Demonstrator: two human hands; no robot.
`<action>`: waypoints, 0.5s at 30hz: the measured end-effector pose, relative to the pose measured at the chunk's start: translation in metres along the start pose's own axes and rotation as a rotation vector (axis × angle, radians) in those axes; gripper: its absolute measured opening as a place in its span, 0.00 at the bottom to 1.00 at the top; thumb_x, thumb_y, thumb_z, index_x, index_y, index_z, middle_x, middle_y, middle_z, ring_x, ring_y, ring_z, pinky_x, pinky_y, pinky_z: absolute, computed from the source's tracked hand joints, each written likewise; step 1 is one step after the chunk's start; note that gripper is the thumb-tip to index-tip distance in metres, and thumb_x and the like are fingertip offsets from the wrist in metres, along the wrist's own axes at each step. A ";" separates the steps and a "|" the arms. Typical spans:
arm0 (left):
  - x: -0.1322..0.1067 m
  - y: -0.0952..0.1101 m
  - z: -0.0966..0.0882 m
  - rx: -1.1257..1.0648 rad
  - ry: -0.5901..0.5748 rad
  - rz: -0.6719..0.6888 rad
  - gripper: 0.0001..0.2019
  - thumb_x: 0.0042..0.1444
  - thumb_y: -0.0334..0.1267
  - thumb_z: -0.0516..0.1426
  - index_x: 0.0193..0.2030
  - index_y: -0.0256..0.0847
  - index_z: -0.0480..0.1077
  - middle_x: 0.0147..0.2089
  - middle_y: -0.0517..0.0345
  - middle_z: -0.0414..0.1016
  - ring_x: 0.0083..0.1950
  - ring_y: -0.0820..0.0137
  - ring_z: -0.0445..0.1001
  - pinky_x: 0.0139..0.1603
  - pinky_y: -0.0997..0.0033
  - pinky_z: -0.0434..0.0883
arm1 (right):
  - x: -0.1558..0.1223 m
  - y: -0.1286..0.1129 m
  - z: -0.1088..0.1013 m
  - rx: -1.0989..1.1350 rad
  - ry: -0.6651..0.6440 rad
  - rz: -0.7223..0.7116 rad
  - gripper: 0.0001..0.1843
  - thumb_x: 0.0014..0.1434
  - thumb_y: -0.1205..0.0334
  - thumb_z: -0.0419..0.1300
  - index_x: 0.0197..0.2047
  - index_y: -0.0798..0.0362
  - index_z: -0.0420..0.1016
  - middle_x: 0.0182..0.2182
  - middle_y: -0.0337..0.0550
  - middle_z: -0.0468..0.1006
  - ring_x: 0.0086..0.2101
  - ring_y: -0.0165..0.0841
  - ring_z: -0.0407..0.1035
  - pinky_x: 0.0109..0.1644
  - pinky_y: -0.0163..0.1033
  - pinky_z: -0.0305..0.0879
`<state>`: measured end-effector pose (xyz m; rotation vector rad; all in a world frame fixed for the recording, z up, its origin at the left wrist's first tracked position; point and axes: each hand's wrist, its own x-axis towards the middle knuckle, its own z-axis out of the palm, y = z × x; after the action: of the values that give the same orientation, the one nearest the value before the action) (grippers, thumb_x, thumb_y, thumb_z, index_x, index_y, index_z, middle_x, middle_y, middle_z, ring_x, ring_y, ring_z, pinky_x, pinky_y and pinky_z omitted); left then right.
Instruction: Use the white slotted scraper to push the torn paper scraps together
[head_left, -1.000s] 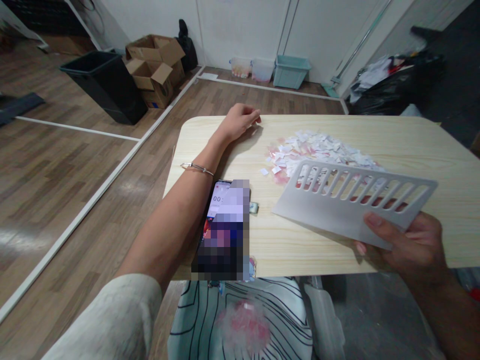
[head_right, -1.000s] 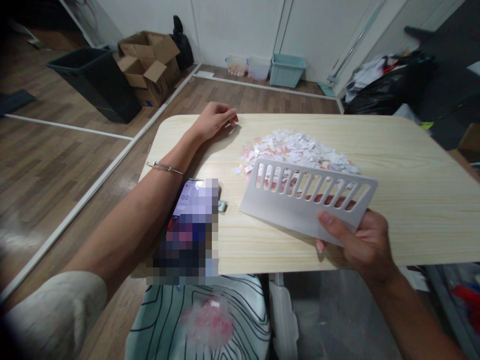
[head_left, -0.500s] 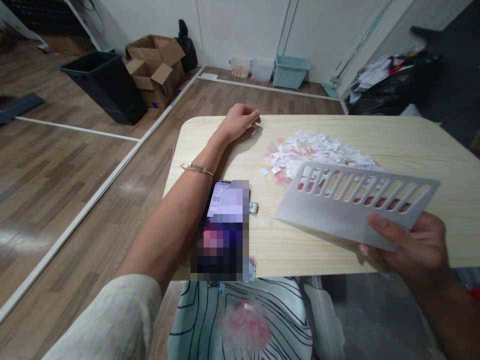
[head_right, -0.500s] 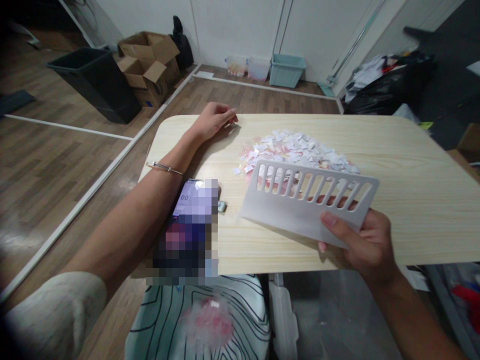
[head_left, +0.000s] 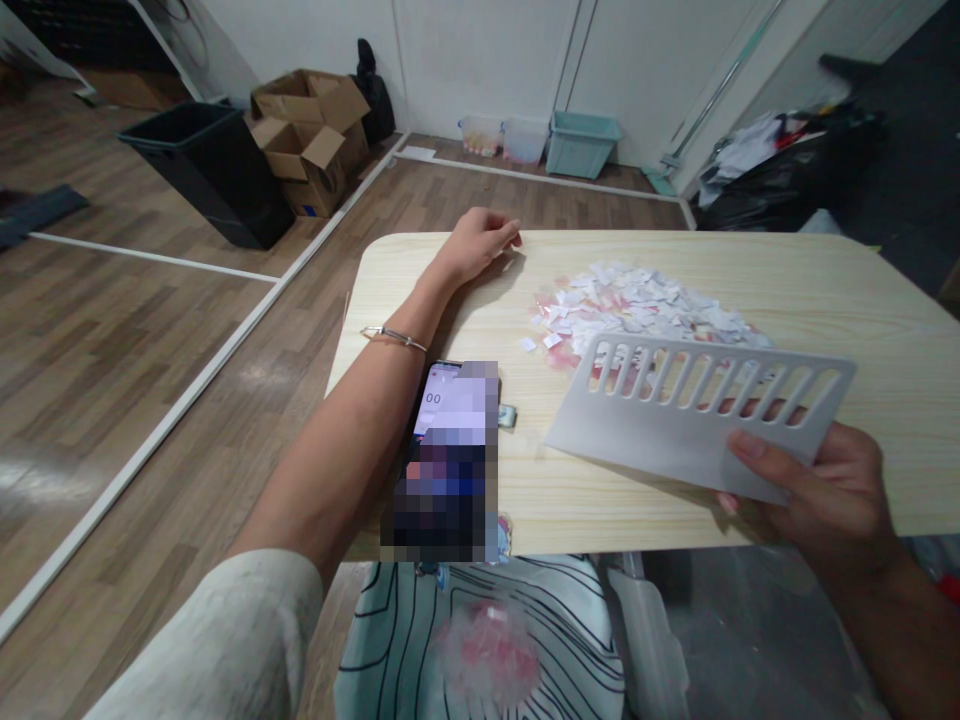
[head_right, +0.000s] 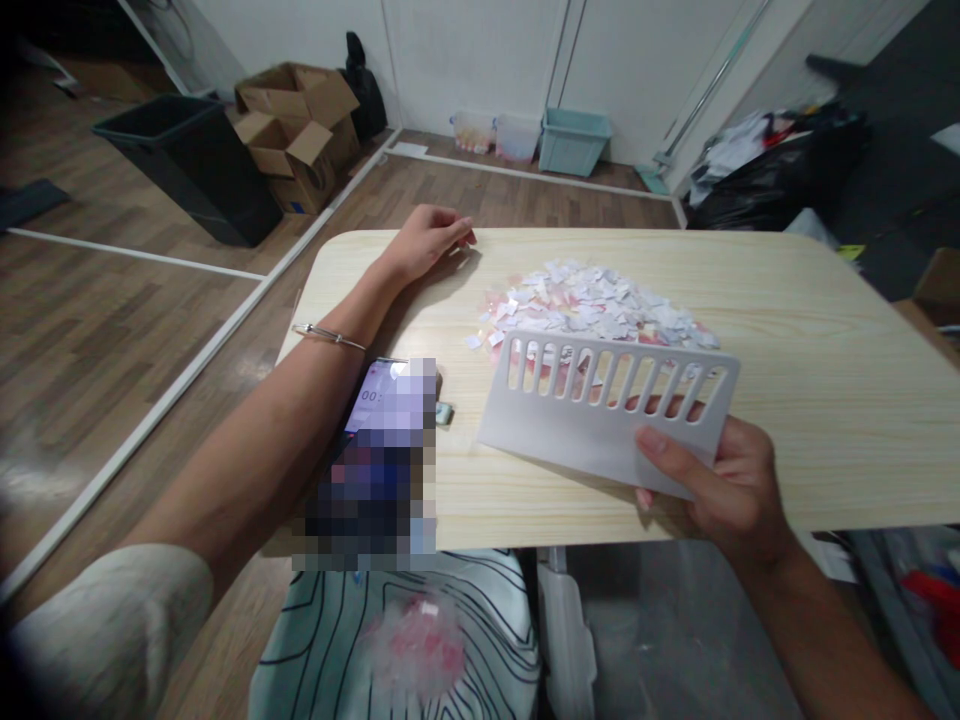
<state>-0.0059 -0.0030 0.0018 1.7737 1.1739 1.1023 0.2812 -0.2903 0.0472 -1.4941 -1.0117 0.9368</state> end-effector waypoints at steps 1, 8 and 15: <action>0.000 0.001 0.000 0.001 0.000 0.000 0.12 0.67 0.39 0.61 0.31 0.39 0.74 0.23 0.61 0.64 0.30 0.71 0.67 0.37 0.69 0.66 | -0.001 -0.002 0.001 0.001 0.004 0.010 0.22 0.34 0.50 0.88 0.27 0.51 0.87 0.20 0.39 0.85 0.12 0.32 0.71 0.13 0.32 0.70; -0.001 0.003 0.000 0.007 -0.002 -0.010 0.12 0.67 0.39 0.61 0.30 0.39 0.74 0.23 0.61 0.65 0.28 0.73 0.65 0.34 0.70 0.66 | -0.005 -0.008 0.005 -0.009 0.008 0.051 0.21 0.32 0.51 0.88 0.25 0.50 0.86 0.18 0.39 0.82 0.12 0.31 0.70 0.13 0.30 0.69; -0.001 0.002 0.000 0.005 -0.009 -0.001 0.13 0.68 0.38 0.60 0.30 0.40 0.74 0.23 0.62 0.63 0.28 0.73 0.63 0.34 0.70 0.65 | -0.005 -0.007 0.002 -0.016 0.003 0.062 0.17 0.34 0.55 0.86 0.25 0.49 0.86 0.17 0.38 0.82 0.12 0.32 0.69 0.12 0.33 0.68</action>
<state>-0.0050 -0.0043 0.0035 1.7801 1.1729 1.0913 0.2770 -0.2938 0.0536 -1.5470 -0.9772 0.9725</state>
